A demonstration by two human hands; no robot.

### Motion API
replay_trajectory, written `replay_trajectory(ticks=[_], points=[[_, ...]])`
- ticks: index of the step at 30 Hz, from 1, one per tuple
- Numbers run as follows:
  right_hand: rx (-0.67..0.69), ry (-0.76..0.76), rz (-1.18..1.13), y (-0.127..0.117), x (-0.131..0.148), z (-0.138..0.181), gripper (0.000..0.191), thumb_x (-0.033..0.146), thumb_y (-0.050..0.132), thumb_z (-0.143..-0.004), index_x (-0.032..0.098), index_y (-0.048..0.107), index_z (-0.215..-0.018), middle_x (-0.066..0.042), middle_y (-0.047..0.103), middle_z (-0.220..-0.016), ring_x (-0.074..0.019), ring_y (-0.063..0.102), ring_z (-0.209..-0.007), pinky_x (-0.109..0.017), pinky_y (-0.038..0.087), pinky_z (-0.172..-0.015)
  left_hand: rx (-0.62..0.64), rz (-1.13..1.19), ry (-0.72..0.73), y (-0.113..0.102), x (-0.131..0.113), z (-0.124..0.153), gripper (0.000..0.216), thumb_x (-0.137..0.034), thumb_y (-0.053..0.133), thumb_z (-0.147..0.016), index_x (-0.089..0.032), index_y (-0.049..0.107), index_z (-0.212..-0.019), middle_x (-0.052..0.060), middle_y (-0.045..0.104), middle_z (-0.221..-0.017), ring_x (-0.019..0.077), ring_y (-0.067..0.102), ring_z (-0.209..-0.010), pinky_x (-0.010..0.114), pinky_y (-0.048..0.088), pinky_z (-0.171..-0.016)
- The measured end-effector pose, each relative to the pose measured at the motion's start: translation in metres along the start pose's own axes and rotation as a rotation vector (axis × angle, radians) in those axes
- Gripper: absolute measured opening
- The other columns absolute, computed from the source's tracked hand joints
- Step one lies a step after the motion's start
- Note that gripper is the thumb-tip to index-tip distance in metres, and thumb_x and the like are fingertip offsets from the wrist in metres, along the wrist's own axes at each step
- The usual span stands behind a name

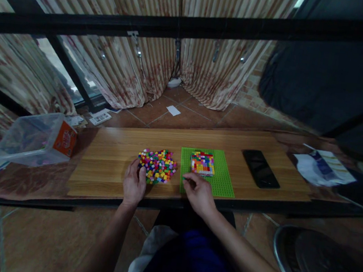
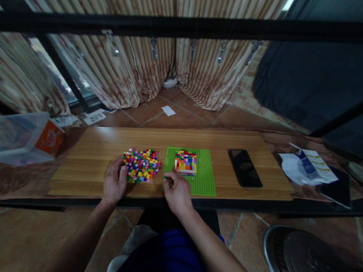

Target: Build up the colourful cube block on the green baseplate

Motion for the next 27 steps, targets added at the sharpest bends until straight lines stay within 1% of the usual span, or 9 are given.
replay_trajectory(ticks=[3,5,7,9,11,13,17,22,27], points=[[-0.102,0.039,-0.081,-0.028,-0.010,-0.003,0.025,0.028,0.053,-0.087,0.022,0.071,-0.103,-0.007,0.073,-0.101,-0.0206,0.068,-0.089,-0.036,0.053,-0.082,-0.003,0.000,-0.002,0.001,0.001,0.000,0.047,-0.044,0.038,-0.096,-0.013,0.056,-0.127,0.018,0.062,-0.127,0.0280,0.056,-0.122,0.048,0.045,-0.105],[-0.178,0.066,-0.086,-0.045,-0.020,-0.008,0.026,0.032,0.054,-0.087,0.022,0.072,-0.103,-0.008,0.073,-0.103,-0.0219,0.068,-0.090,-0.038,0.053,-0.083,0.000,-0.006,-0.006,0.002,0.002,-0.001,0.047,-0.044,0.038,-0.096,-0.014,0.056,-0.126,0.018,0.062,-0.127,0.0279,0.056,-0.122,0.048,0.045,-0.105],[-0.244,0.101,-0.073,-0.058,-0.031,-0.015,0.027,0.035,0.055,-0.085,0.021,0.073,-0.100,-0.008,0.074,-0.101,-0.0232,0.069,-0.090,-0.040,0.053,-0.084,0.008,-0.016,-0.009,0.002,0.002,-0.001,0.047,-0.044,0.038,-0.096,-0.014,0.056,-0.127,0.018,0.062,-0.127,0.0281,0.057,-0.121,0.048,0.045,-0.105],[-0.290,0.129,-0.057,-0.065,-0.040,-0.021,0.028,0.037,0.056,-0.084,0.021,0.074,-0.097,-0.009,0.075,-0.100,-0.0243,0.069,-0.089,-0.041,0.053,-0.085,0.014,-0.023,-0.008,0.002,0.002,-0.002,0.047,-0.044,0.037,-0.096,-0.013,0.056,-0.126,0.018,0.062,-0.126,0.0284,0.057,-0.121,0.048,0.045,-0.104],[-0.308,0.130,-0.044,-0.068,-0.046,-0.027,0.028,0.038,0.057,-0.084,0.021,0.075,-0.096,-0.009,0.075,-0.100,-0.0247,0.069,-0.088,-0.043,0.053,-0.085,0.018,-0.027,-0.003,0.002,0.002,-0.002,0.047,-0.044,0.037,-0.096,-0.013,0.057,-0.125,0.018,0.063,-0.125,0.0285,0.057,-0.120,0.048,0.045,-0.104],[-0.307,0.090,-0.028,-0.066,-0.047,-0.032,0.025,0.037,0.058,-0.084,0.021,0.075,-0.094,-0.009,0.074,-0.098,-0.0243,0.068,-0.089,-0.043,0.053,-0.086,0.024,-0.030,0.001,0.001,0.001,-0.002,0.045,-0.043,0.037,-0.096,-0.014,0.057,-0.125,0.017,0.063,-0.125,0.0281,0.057,-0.120,0.047,0.046,-0.104],[-0.317,0.021,0.050,-0.060,-0.046,-0.038,0.017,0.031,0.061,-0.084,0.026,0.076,-0.089,-0.007,0.070,-0.096,-0.0241,0.064,-0.097,-0.044,0.049,-0.092,0.027,-0.037,0.007,0.000,0.000,-0.002,0.044,-0.042,0.038,-0.096,-0.015,0.057,-0.125,0.016,0.063,-0.126,0.0274,0.058,-0.120,0.045,0.046,-0.103],[-0.329,0.017,0.118,-0.056,-0.052,-0.043,0.015,0.027,0.064,-0.083,0.029,0.078,-0.089,-0.007,0.064,-0.104,-0.0254,0.058,-0.106,-0.047,0.045,-0.097,0.035,-0.043,0.020,0.000,-0.002,-0.003,0.044,-0.042,0.037,-0.096,-0.015,0.057,-0.125,0.017,0.063,-0.125,0.0274,0.057,-0.120,0.046,0.045,-0.104],[-0.340,0.019,0.088,-0.054,-0.059,-0.043,0.016,0.029,0.065,-0.084,0.029,0.079,-0.092,-0.008,0.063,-0.113,-0.0254,0.055,-0.110,-0.047,0.042,-0.099,0.049,-0.044,0.007,0.001,-0.002,-0.002,0.044,-0.041,0.037,-0.096,-0.015,0.056,-0.126,0.017,0.062,-0.126,0.0273,0.056,-0.121,0.046,0.045,-0.104]])
Point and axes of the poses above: each hand's wrist, its own z-axis away from the middle knuckle, its own y-axis out of the palm, x = y × z, the point moved 4 cm from there along -z, towards the middle knuckle
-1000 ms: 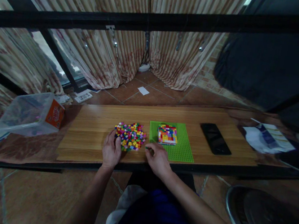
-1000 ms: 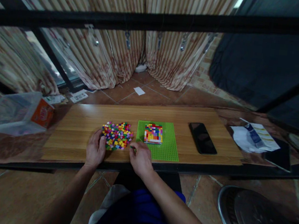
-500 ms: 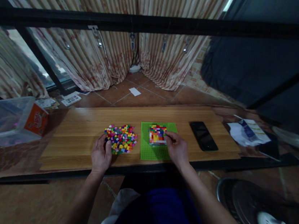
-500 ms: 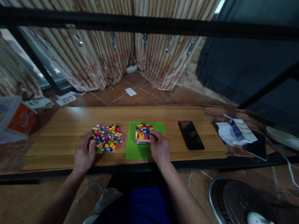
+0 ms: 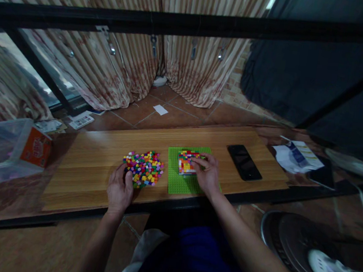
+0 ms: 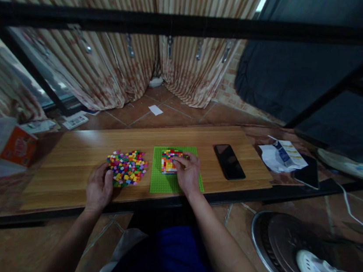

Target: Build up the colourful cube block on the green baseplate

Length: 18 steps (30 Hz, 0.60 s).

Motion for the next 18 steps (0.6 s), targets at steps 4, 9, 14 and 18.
replay_trajectory(ticks=[4,9,14,18], points=[[-0.010,0.071,-0.087,0.006,-0.006,0.002,0.015,0.031,0.068,-0.082,0.029,0.079,-0.091,-0.008,0.063,-0.120,-0.0262,0.054,-0.117,-0.049,0.039,-0.103,-0.005,0.005,0.007,0.000,0.000,0.000,0.044,-0.041,0.037,-0.096,-0.015,0.056,-0.126,0.017,0.062,-0.127,0.0279,0.056,-0.121,0.047,0.045,-0.104],[-0.022,0.229,-0.306,0.016,-0.014,0.003,0.017,0.035,0.070,-0.077,0.027,0.079,-0.089,-0.007,0.065,-0.121,-0.0255,0.057,-0.117,-0.046,0.043,-0.102,-0.004,-0.003,-0.001,0.001,0.000,0.000,0.044,-0.041,0.036,-0.097,-0.015,0.056,-0.126,0.018,0.061,-0.128,0.0285,0.055,-0.123,0.048,0.043,-0.106],[-0.053,0.299,-0.450,0.020,-0.018,0.000,0.022,0.037,0.074,-0.068,0.025,0.079,-0.086,-0.006,0.070,-0.110,-0.0243,0.060,-0.112,-0.044,0.046,-0.101,-0.004,-0.010,0.015,0.000,0.000,0.000,0.044,-0.041,0.037,-0.096,-0.015,0.056,-0.125,0.017,0.061,-0.127,0.0284,0.055,-0.122,0.047,0.044,-0.105],[-0.039,0.364,-0.523,0.021,-0.019,-0.003,0.028,0.038,0.076,-0.061,0.024,0.078,-0.085,-0.005,0.073,-0.103,-0.0240,0.064,-0.101,-0.043,0.051,-0.093,-0.007,-0.004,0.020,0.000,0.000,0.000,0.043,-0.041,0.038,-0.096,-0.016,0.056,-0.126,0.016,0.062,-0.126,0.0280,0.056,-0.121,0.046,0.045,-0.104]])
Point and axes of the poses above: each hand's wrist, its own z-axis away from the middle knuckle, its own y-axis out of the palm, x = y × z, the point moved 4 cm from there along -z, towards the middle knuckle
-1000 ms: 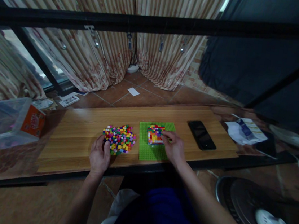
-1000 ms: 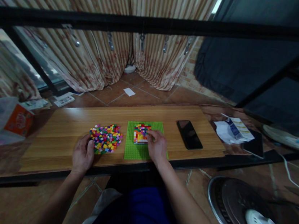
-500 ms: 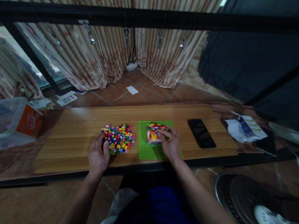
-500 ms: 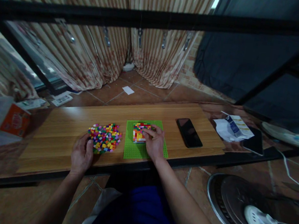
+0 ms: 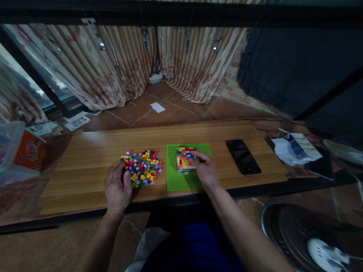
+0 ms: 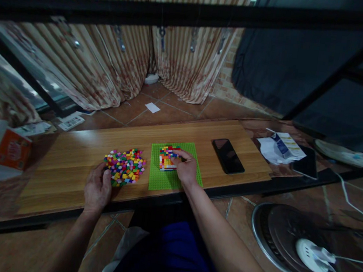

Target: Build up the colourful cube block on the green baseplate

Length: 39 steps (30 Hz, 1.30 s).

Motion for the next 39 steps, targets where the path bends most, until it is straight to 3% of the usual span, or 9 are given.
replay_trajectory(ticks=[10,18,21,24,27,32,35,39], points=[[-0.019,0.206,-0.137,0.008,0.002,-0.006,0.034,0.032,0.079,-0.048,0.021,0.075,-0.079,-0.001,0.074,-0.081,-0.0180,0.066,-0.069,-0.035,0.055,-0.068,0.011,-0.012,-0.007,0.001,-0.002,-0.001,0.045,-0.042,0.037,-0.096,-0.015,0.056,-0.127,0.017,0.062,-0.127,0.0285,0.055,-0.122,0.047,0.045,-0.104],[-0.007,0.215,-0.132,0.012,0.001,-0.009,0.035,0.035,0.079,-0.048,0.020,0.073,-0.079,-0.001,0.073,-0.078,-0.0184,0.065,-0.068,-0.035,0.054,-0.069,-0.001,-0.006,-0.003,0.001,0.000,0.000,0.043,-0.042,0.038,-0.096,-0.017,0.056,-0.126,0.016,0.061,-0.126,0.0277,0.056,-0.121,0.047,0.045,-0.104],[0.000,0.149,-0.080,0.009,0.002,-0.007,0.035,0.038,0.078,-0.053,0.021,0.074,-0.082,-0.003,0.073,-0.085,-0.0217,0.067,-0.078,-0.040,0.054,-0.078,-0.008,-0.002,-0.002,0.001,0.001,0.000,0.044,-0.043,0.038,-0.096,-0.016,0.056,-0.125,0.017,0.062,-0.126,0.0284,0.056,-0.121,0.048,0.044,-0.104],[0.027,-0.039,0.116,0.001,0.012,-0.003,0.039,0.041,0.076,-0.061,0.022,0.074,-0.095,-0.006,0.072,-0.103,-0.0259,0.065,-0.101,-0.046,0.049,-0.095,-0.005,-0.003,-0.004,0.002,0.001,-0.001,0.044,-0.043,0.038,-0.096,-0.015,0.056,-0.124,0.017,0.062,-0.124,0.0285,0.056,-0.119,0.048,0.045,-0.103],[0.049,-0.204,0.376,-0.003,0.026,0.004,0.059,0.045,0.078,-0.064,0.022,0.067,-0.117,-0.011,0.064,-0.124,-0.0290,0.056,-0.118,-0.049,0.041,-0.105,0.000,-0.004,-0.001,0.003,0.001,0.000,0.045,-0.043,0.038,-0.096,-0.014,0.057,-0.124,0.018,0.062,-0.124,0.0290,0.056,-0.119,0.048,0.045,-0.103],[0.108,-0.294,0.697,0.017,0.038,0.017,0.093,0.056,0.079,-0.062,0.019,0.047,-0.142,-0.018,0.048,-0.142,-0.0379,0.042,-0.133,-0.057,0.036,-0.107,-0.005,-0.012,-0.006,0.002,0.000,0.000,0.046,-0.044,0.036,-0.096,-0.013,0.056,-0.124,0.019,0.062,-0.125,0.0298,0.056,-0.119,0.049,0.044,-0.103],[0.098,-0.308,0.810,0.028,0.036,0.020,0.093,0.057,0.076,-0.067,0.021,0.042,-0.145,-0.020,0.039,-0.149,-0.0416,0.036,-0.137,-0.060,0.034,-0.105,-0.004,-0.013,-0.012,0.002,0.000,0.000,0.045,-0.044,0.038,-0.096,-0.014,0.057,-0.124,0.019,0.063,-0.124,0.0291,0.056,-0.119,0.048,0.045,-0.103],[0.128,-0.334,0.865,0.028,0.031,0.016,0.085,0.054,0.071,-0.073,0.022,0.040,-0.145,-0.019,0.037,-0.150,-0.0399,0.035,-0.138,-0.059,0.035,-0.105,-0.006,-0.012,-0.016,0.002,-0.001,0.000,0.045,-0.044,0.039,-0.096,-0.013,0.057,-0.123,0.018,0.063,-0.123,0.0282,0.057,-0.118,0.047,0.046,-0.101]])
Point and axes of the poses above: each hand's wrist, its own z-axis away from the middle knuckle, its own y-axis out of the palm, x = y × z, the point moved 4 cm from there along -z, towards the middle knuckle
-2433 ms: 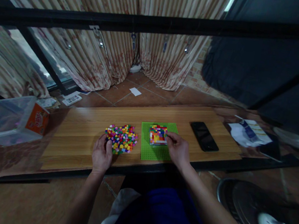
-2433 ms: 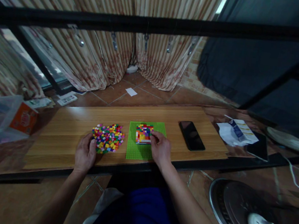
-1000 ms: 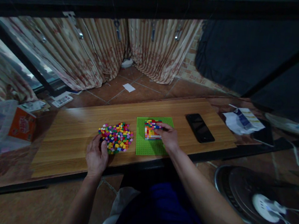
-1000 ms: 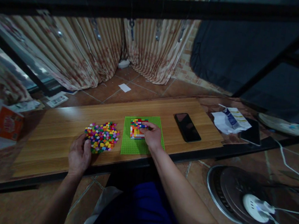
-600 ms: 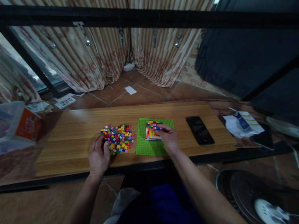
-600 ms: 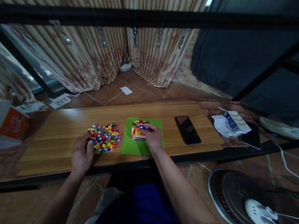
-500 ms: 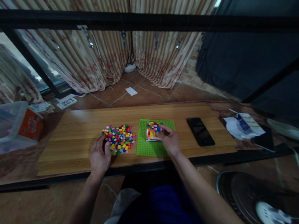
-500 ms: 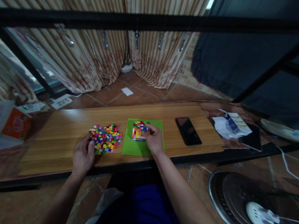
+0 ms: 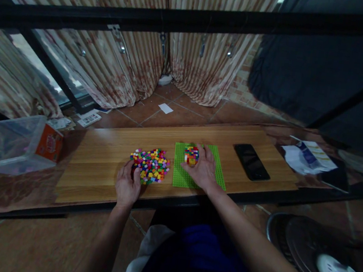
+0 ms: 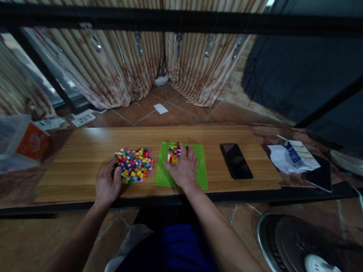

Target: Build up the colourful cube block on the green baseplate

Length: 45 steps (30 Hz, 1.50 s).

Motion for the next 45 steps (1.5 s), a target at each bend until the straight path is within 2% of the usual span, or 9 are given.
replay_trajectory(ticks=[5,8,10,13,18,23,33,38,45], points=[[0.034,-0.090,0.077,-0.014,0.003,0.004,0.080,0.048,0.072,-0.074,0.020,0.044,-0.143,-0.018,0.036,-0.151,-0.0400,0.035,-0.138,-0.058,0.034,-0.107,0.002,0.005,-0.017,0.001,0.000,0.001,0.046,-0.045,0.038,-0.096,-0.014,0.056,-0.125,0.018,0.062,-0.125,0.0279,0.056,-0.120,0.046,0.045,-0.103],[0.036,-0.282,0.079,-0.018,0.027,0.014,0.051,0.037,0.065,-0.084,0.024,0.058,-0.132,-0.013,0.043,-0.147,-0.0361,0.039,-0.134,-0.056,0.034,-0.108,0.011,0.003,-0.031,0.002,0.000,0.001,0.047,-0.045,0.038,-0.095,-0.014,0.056,-0.125,0.018,0.062,-0.126,0.0281,0.056,-0.120,0.047,0.044,-0.104],[0.118,-0.418,0.047,-0.010,0.046,0.022,0.031,0.026,0.055,-0.091,0.024,0.067,-0.120,-0.010,0.055,-0.135,-0.0297,0.048,-0.123,-0.048,0.039,-0.105,0.007,0.002,-0.033,0.002,0.000,0.001,0.047,-0.045,0.038,-0.095,-0.014,0.057,-0.125,0.018,0.062,-0.125,0.0281,0.056,-0.120,0.046,0.044,-0.104],[0.273,-0.500,0.060,0.013,0.068,0.028,0.031,0.017,0.046,-0.095,0.021,0.071,-0.112,-0.009,0.067,-0.110,-0.0243,0.056,-0.103,-0.039,0.045,-0.095,0.004,-0.003,-0.031,0.002,0.000,0.001,0.047,-0.045,0.038,-0.095,-0.014,0.057,-0.125,0.017,0.062,-0.125,0.0283,0.057,-0.120,0.047,0.044,-0.103],[0.390,-0.470,0.171,0.041,0.072,0.024,0.028,0.010,0.047,-0.092,0.018,0.073,-0.103,-0.010,0.067,-0.101,-0.0228,0.056,-0.095,-0.034,0.046,-0.085,0.013,-0.004,-0.028,0.002,0.000,0.001,0.047,-0.044,0.040,-0.095,-0.013,0.057,-0.125,0.018,0.063,-0.125,0.0285,0.057,-0.120,0.047,0.044,-0.104],[0.357,-0.436,0.093,0.047,0.067,0.023,0.026,0.012,0.048,-0.094,0.017,0.073,-0.097,-0.009,0.067,-0.095,-0.0221,0.059,-0.092,-0.033,0.047,-0.084,0.004,-0.009,-0.019,0.002,0.001,0.001,0.045,-0.043,0.040,-0.095,-0.014,0.058,-0.124,0.018,0.063,-0.124,0.0276,0.057,-0.119,0.046,0.044,-0.104],[0.072,-0.158,-0.398,-0.011,0.037,0.028,0.019,0.026,0.054,-0.093,0.024,0.073,-0.090,-0.004,0.072,-0.090,-0.0187,0.066,-0.086,-0.032,0.050,-0.080,0.016,-0.014,0.003,0.001,0.001,0.001,0.044,-0.043,0.040,-0.095,-0.014,0.058,-0.123,0.018,0.063,-0.123,0.0283,0.057,-0.118,0.046,0.045,-0.102],[-0.063,0.043,-0.427,-0.037,-0.008,0.016,0.020,0.035,0.057,-0.087,0.023,0.074,-0.087,-0.005,0.073,-0.091,-0.0200,0.065,-0.079,-0.033,0.049,-0.073,0.020,-0.014,-0.010,0.001,0.000,0.001,0.044,-0.043,0.040,-0.095,-0.014,0.058,-0.124,0.018,0.063,-0.123,0.0290,0.056,-0.119,0.047,0.044,-0.102],[-0.138,0.034,-0.395,-0.035,-0.031,-0.001,0.023,0.039,0.060,-0.085,0.023,0.075,-0.082,-0.006,0.068,-0.090,-0.0214,0.062,-0.087,-0.037,0.049,-0.081,0.026,-0.027,-0.011,0.000,0.000,0.000,0.045,-0.044,0.039,-0.095,-0.014,0.058,-0.124,0.018,0.063,-0.124,0.0290,0.056,-0.119,0.047,0.045,-0.102]])
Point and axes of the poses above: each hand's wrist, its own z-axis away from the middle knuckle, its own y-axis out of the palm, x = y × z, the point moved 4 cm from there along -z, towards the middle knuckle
